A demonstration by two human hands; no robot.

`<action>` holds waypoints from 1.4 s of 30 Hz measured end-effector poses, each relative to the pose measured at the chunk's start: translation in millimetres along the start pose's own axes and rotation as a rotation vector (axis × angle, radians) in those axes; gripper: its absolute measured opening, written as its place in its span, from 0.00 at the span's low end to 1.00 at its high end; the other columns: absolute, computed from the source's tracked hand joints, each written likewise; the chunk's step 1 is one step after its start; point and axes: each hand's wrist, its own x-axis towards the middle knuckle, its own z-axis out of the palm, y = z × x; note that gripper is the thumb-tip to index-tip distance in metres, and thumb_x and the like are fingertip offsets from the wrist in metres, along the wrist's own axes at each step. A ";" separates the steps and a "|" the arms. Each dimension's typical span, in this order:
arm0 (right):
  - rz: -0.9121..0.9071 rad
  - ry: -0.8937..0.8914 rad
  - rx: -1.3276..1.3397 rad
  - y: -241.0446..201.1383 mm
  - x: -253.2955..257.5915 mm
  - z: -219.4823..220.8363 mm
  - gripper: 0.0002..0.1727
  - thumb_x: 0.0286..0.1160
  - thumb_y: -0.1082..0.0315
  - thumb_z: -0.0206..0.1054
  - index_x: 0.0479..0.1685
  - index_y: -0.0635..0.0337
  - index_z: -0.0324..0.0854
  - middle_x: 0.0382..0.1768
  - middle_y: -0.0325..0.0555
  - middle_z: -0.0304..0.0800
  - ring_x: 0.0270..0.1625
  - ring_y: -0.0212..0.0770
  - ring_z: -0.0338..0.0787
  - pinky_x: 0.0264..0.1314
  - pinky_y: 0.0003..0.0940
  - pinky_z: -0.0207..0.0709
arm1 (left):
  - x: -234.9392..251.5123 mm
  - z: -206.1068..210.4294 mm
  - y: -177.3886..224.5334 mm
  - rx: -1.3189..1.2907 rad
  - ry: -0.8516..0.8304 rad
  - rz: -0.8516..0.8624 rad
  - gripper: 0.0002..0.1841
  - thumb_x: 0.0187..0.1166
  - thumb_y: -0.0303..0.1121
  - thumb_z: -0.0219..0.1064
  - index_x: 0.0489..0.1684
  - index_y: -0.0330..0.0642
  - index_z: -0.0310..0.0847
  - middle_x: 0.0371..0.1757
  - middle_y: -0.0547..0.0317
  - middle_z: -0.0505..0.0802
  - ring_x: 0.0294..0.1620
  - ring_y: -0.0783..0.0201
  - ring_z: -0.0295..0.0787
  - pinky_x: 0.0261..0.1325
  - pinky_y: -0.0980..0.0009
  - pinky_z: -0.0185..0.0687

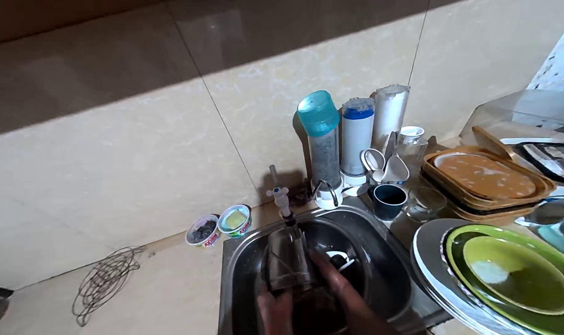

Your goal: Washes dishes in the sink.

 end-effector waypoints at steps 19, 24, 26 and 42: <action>0.154 -0.092 0.405 -11.6 -17.2 -1.2 0.30 0.94 0.45 0.39 0.68 0.61 0.75 0.46 0.46 0.91 0.46 0.38 0.91 0.51 0.42 0.87 | -70.2 -40.9 83.2 1.598 -0.788 0.629 0.18 0.87 0.29 0.57 0.66 0.22 0.77 0.46 0.43 0.92 0.50 0.61 0.91 0.62 0.62 0.85; 0.277 -0.153 0.259 -9.1 -10.0 1.9 0.36 0.92 0.38 0.31 0.76 0.56 0.69 0.55 0.49 0.86 0.53 0.46 0.87 0.55 0.53 0.81 | -83.6 2.9 86.5 2.735 -1.013 0.524 0.20 0.94 0.38 0.51 0.74 0.41 0.78 0.52 0.34 0.93 0.58 0.34 0.90 0.62 0.38 0.81; 0.243 -0.154 0.279 -8.1 -13.8 -0.3 0.34 0.93 0.40 0.33 0.77 0.55 0.69 0.59 0.50 0.87 0.58 0.45 0.88 0.59 0.51 0.83 | -79.5 20.8 78.7 2.871 -1.127 0.502 0.18 0.93 0.37 0.52 0.74 0.44 0.78 0.54 0.35 0.93 0.59 0.33 0.89 0.62 0.37 0.80; -0.026 0.299 0.332 4.1 -26.8 -26.4 0.27 0.96 0.54 0.40 0.73 0.65 0.73 0.57 0.55 0.88 0.55 0.43 0.89 0.59 0.44 0.84 | -44.7 52.0 56.8 2.440 -1.343 0.398 0.19 0.92 0.39 0.54 0.68 0.34 0.79 0.50 0.31 0.91 0.55 0.34 0.89 0.62 0.36 0.79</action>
